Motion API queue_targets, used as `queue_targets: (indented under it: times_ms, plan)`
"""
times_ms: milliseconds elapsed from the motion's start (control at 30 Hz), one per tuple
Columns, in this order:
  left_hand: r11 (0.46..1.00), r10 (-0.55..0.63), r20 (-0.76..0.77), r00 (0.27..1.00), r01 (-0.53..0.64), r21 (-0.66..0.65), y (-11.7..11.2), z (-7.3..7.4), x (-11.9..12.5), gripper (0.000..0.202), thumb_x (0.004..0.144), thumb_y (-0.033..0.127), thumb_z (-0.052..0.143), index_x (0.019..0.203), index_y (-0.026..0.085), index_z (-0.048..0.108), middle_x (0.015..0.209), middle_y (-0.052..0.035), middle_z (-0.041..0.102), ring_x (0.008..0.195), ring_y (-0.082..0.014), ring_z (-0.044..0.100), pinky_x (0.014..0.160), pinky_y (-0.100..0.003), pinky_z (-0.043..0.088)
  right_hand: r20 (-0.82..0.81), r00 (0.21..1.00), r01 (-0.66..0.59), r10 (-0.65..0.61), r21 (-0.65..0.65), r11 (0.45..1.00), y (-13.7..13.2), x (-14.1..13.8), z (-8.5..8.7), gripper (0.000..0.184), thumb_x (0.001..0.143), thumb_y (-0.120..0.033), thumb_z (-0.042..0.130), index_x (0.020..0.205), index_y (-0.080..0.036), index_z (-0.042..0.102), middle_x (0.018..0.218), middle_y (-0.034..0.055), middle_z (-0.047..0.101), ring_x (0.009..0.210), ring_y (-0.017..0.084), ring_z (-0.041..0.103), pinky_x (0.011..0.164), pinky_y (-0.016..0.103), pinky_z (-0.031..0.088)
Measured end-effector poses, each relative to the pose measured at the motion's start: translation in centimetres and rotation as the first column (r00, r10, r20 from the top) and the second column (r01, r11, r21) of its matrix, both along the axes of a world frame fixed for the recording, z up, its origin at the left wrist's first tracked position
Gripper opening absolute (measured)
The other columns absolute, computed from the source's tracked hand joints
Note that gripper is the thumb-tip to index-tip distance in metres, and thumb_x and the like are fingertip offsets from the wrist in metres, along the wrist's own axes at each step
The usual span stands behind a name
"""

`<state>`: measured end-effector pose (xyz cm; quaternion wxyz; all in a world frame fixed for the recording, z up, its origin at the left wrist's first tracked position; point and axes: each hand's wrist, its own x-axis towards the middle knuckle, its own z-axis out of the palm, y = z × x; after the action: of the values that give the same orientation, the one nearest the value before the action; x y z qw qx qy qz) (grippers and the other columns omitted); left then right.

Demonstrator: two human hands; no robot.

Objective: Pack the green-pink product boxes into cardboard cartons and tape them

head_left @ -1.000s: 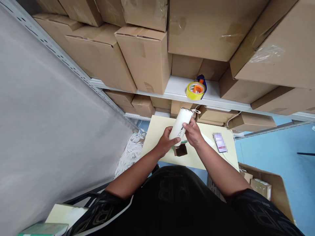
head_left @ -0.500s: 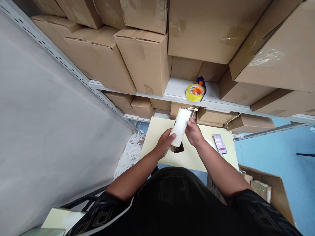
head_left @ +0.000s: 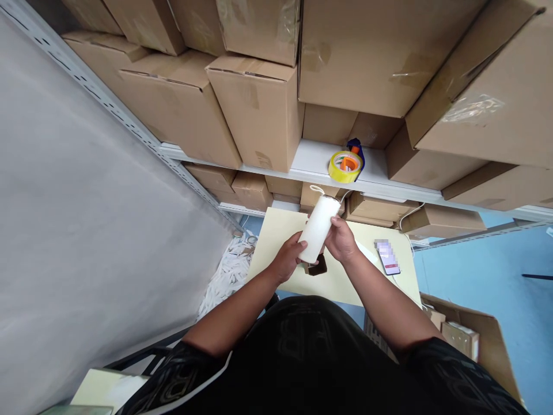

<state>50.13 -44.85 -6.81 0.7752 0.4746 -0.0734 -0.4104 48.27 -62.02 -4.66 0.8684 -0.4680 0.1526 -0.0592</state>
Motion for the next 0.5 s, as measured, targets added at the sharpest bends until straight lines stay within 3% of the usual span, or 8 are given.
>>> queue_targets:
  times_ms: [100,200,267,367,433,500]
  plan:
    - [0.997,0.062,0.103,0.993,-0.066,0.034,0.0,-0.3,0.0,0.073,0.079,0.066,0.077,0.130,0.019,0.054,0.130,-0.0143,0.063,0.110,-0.0302,0.066,0.083,-0.041,0.058,0.020,0.997,0.070,-0.069,-0.091,0.993,0.1,0.0,0.1,0.048,0.071,-0.052,0.082,0.106,-0.026,0.062,0.091,0.0007,0.071,0.085,0.024,0.067,0.075,0.037,0.055]
    - [0.987,0.105,0.239,0.965,-0.130,0.091,0.2,-0.5,-0.3,0.075,0.071,0.053,0.089,0.129,0.021,0.054,0.129,-0.0109,0.064,0.111,-0.0282,0.065,0.087,-0.039,0.057,0.039,0.994,0.106,-0.101,-0.154,0.982,0.3,-0.1,0.1,0.054,0.069,-0.051,0.086,0.110,-0.028,0.061,0.097,0.0000,0.071,0.089,0.023,0.066,0.076,0.035,0.055]
    - [0.993,0.060,0.190,0.980,-0.078,0.090,0.3,-0.3,-0.4,0.071,0.074,0.052,0.087,0.129,0.020,0.055,0.122,-0.0104,0.067,0.105,-0.0286,0.068,0.083,-0.041,0.058,0.026,0.998,0.052,-0.049,-0.130,0.990,0.2,-0.3,0.1,0.050,0.074,-0.058,0.079,0.110,-0.028,0.061,0.097,0.0015,0.071,0.091,0.025,0.066,0.075,0.037,0.055]
    - [0.999,-0.025,0.043,0.999,0.024,0.024,0.4,-0.1,-0.7,0.067,0.083,0.064,0.073,0.128,0.017,0.057,0.114,-0.0132,0.070,0.099,-0.0313,0.071,0.076,-0.044,0.060,0.009,1.000,-0.027,0.027,-0.070,0.997,-0.1,-0.5,0.3,0.044,0.079,-0.058,0.071,0.108,-0.026,0.062,0.096,0.0028,0.072,0.093,0.028,0.067,0.075,0.039,0.057]
    - [0.999,-0.034,0.009,0.999,0.034,-0.001,0.4,-0.2,-0.9,0.070,0.086,0.071,0.066,0.131,0.017,0.056,0.119,-0.0154,0.069,0.103,-0.0326,0.071,0.078,-0.044,0.060,0.012,1.000,0.004,-0.003,-0.080,0.997,-0.2,-0.5,0.4,0.043,0.076,-0.051,0.077,0.108,-0.026,0.063,0.097,0.0017,0.072,0.095,0.027,0.068,0.077,0.039,0.057]
    - [1.000,0.022,0.059,0.998,-0.023,0.014,0.2,-0.5,-1.1,0.075,0.083,0.070,0.071,0.135,0.020,0.053,0.130,-0.0155,0.065,0.112,-0.0318,0.068,0.083,-0.043,0.060,0.022,0.998,0.058,-0.056,-0.116,0.991,-0.1,-0.5,0.4,0.048,0.072,-0.047,0.083,0.110,-0.027,0.063,0.099,0.0009,0.072,0.097,0.026,0.068,0.081,0.038,0.057]
